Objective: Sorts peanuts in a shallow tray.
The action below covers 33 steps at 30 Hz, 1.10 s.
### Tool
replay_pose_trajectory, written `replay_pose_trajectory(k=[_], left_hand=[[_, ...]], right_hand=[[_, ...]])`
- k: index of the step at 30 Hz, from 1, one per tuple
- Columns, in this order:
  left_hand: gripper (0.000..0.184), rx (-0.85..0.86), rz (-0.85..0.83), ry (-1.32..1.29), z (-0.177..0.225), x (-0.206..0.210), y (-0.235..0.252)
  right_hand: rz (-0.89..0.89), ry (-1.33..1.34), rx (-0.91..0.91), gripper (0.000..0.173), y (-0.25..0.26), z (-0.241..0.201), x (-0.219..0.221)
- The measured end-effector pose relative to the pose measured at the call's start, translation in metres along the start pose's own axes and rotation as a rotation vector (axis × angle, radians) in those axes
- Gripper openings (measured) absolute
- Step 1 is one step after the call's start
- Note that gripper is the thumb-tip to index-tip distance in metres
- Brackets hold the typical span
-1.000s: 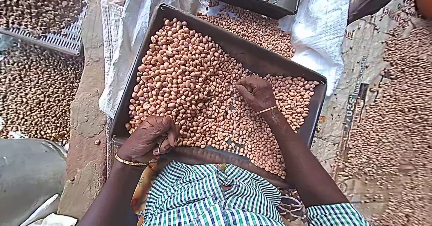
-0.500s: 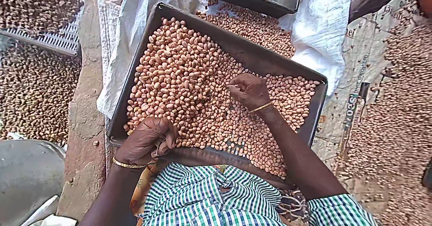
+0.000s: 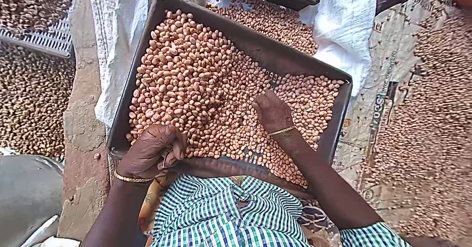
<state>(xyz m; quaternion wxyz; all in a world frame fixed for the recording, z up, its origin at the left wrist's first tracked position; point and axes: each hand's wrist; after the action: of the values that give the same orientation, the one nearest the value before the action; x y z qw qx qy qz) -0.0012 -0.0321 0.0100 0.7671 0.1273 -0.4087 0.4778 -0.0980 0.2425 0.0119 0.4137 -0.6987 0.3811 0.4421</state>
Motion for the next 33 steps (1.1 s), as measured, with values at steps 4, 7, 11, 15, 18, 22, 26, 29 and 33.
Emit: replay_pose_trajectory(k=[4, 7, 11, 15, 18, 22, 26, 29, 33], left_hand=[[0.037, -0.001, 0.001, -0.016, 0.000, 0.001, 0.000], [0.038, 0.014, -0.017, -0.020, 0.000, -0.001, -0.001], [0.038, -0.003, -0.019, -0.016, 0.001, 0.001, 0.002], [0.037, 0.005, 0.006, -0.012, 0.000, 0.000, -0.001], [0.037, 0.013, -0.015, -0.024, 0.000, 0.000, 0.000], [0.037, 0.007, -0.020, -0.030, 0.000, -0.001, -0.001], [0.038, 0.007, 0.009, -0.005, 0.000, 0.000, -0.001], [0.038, 0.007, 0.013, -0.006, 0.000, 0.001, -0.001], [0.039, -0.004, 0.006, 0.006, 0.001, 0.000, 0.000]], right_hand=[[0.162, 0.385, -0.156, 0.012, 0.006, 0.026, 0.003], [0.227, 1.374, -0.129, 0.026, 0.003, 0.045, 0.016], [0.169, 1.184, -0.054, 0.014, 0.001, 0.019, 0.017], [0.180, 0.473, -0.238, 0.021, 0.008, -0.005, 0.020], [0.256, 0.852, -0.193, 0.010, 0.009, 0.008, 0.022], [0.205, 1.568, -0.023, 0.031, -0.002, 0.025, 0.018], [0.094, 0.748, -0.049, 0.013, -0.029, 0.007, 0.015], [0.168, 0.308, -0.200, 0.016, -0.040, -0.005, 0.031], [0.140, 0.297, -0.211, 0.010, -0.037, -0.009, 0.024]])
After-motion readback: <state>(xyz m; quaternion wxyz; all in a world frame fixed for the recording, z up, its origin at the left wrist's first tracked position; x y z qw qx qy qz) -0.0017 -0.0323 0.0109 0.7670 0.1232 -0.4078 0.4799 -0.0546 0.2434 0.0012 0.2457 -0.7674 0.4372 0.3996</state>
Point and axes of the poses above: each hand's wrist, its own y-axis towards the middle knuckle, its own x-axis out of the palm, z = x × y, and after that the axes turned 6 degrees about -x, right-handed
